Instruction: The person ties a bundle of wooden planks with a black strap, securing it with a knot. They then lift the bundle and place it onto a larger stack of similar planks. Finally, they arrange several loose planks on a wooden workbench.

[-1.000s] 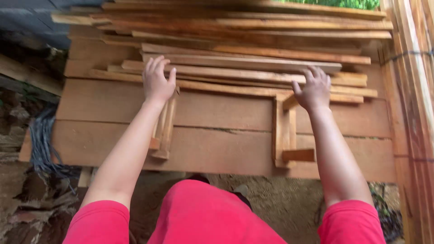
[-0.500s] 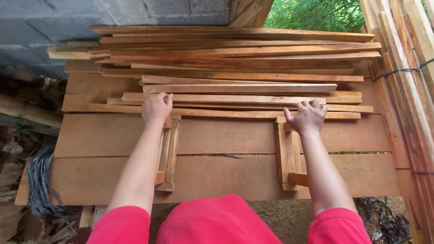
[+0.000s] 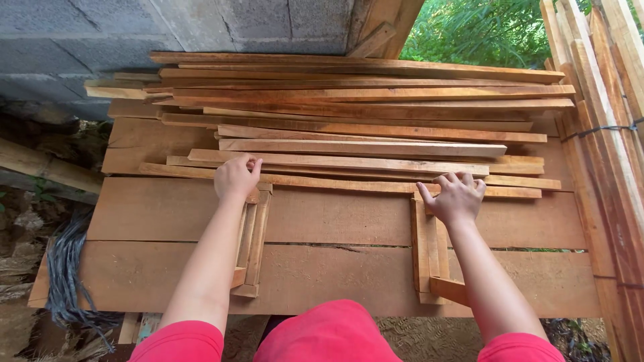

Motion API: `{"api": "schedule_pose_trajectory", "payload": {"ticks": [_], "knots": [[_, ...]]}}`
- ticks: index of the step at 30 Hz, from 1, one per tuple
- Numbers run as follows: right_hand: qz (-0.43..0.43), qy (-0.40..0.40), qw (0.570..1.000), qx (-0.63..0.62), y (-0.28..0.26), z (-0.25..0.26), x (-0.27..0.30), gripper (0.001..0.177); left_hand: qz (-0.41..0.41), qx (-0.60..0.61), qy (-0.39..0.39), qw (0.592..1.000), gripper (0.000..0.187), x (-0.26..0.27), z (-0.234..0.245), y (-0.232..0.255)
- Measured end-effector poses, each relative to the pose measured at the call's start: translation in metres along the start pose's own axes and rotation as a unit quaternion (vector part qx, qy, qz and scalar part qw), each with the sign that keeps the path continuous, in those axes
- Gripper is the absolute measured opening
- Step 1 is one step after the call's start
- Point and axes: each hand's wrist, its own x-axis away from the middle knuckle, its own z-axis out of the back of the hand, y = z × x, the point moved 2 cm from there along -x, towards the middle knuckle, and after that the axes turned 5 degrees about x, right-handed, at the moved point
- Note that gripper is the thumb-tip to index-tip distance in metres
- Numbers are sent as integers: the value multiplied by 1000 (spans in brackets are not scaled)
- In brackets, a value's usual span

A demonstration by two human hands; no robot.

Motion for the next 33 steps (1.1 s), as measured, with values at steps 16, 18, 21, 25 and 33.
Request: {"api": "schedule_pose_trajectory", "payload": {"ticks": [16, 18, 21, 25, 33], "knots": [[-1, 47, 999, -11, 3, -26, 5, 40, 16, -14, 12, 1000, 30, 6, 0, 1], [-24, 14, 1000, -8, 8, -46, 0, 39, 20, -46, -23, 998, 30, -3, -3, 3], [-34, 20, 999, -33, -6, -18, -8, 38, -12, -131, -106, 986, 42, -6, -18, -7], [3, 23, 992, -123, -70, -25, -42, 36, -35, -280, -192, 940, 61, -20, 20, 49], [-39, -281, 881, -379, -157, -141, -121, 84, -38, 63, -314, 947, 72, -107, -153, 109]]}}
